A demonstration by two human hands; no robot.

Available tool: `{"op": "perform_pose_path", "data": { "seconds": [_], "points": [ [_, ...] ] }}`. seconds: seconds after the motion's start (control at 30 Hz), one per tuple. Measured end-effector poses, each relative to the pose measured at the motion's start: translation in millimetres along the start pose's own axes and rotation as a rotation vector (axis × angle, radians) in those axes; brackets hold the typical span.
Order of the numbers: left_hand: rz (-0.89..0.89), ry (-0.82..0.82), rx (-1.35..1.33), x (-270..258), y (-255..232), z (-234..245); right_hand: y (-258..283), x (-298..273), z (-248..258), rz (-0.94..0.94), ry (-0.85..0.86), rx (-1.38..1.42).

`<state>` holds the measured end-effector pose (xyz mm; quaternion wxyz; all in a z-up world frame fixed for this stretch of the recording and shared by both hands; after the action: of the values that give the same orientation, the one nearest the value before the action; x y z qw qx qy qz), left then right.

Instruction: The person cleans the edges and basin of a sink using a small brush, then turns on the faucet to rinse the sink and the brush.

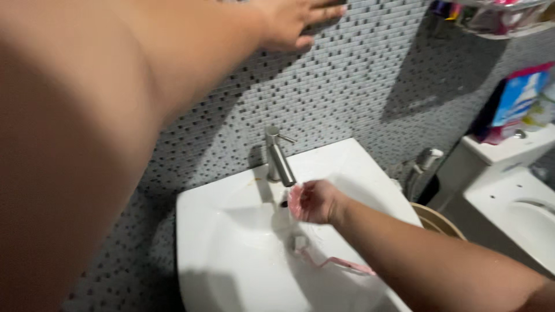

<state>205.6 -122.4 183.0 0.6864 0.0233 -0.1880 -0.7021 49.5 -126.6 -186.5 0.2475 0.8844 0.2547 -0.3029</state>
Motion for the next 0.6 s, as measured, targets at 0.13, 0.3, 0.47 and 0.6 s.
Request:
{"op": "perform_pose_path", "data": {
  "seconds": [0.13, 0.3, 0.47, 0.6],
  "points": [
    [-0.171, 0.141, 0.647, -63.0, -31.5, -27.5, -26.5, 19.3, -12.2, 0.007, 0.065, 0.038],
    [-0.148, 0.189, 0.544, -117.2, -51.3, -68.4, -11.8, 54.1, -19.3, -0.059, 0.355, 0.119],
    [-0.145, 0.161, 0.538, -94.2, -51.6, -83.3, 46.9, 65.9, 34.5, -0.040, 0.115, 0.517],
    [-0.127, 0.443, 0.562, -52.1, -64.5, -112.1, 204.5, -40.3, -51.1, 0.656, 0.036, 0.019]
  ]
}}
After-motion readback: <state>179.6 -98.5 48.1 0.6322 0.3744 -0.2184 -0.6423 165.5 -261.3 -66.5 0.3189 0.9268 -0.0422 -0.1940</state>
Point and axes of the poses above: each hand's wrist, its own x-axis towards the middle knuckle, its own z-axis out of the back of the hand, y = z × x, the point moved 6 cm from there along x, towards the middle knuckle, and after that the axes turned 9 degrees about -x, right-handed, at the moved point
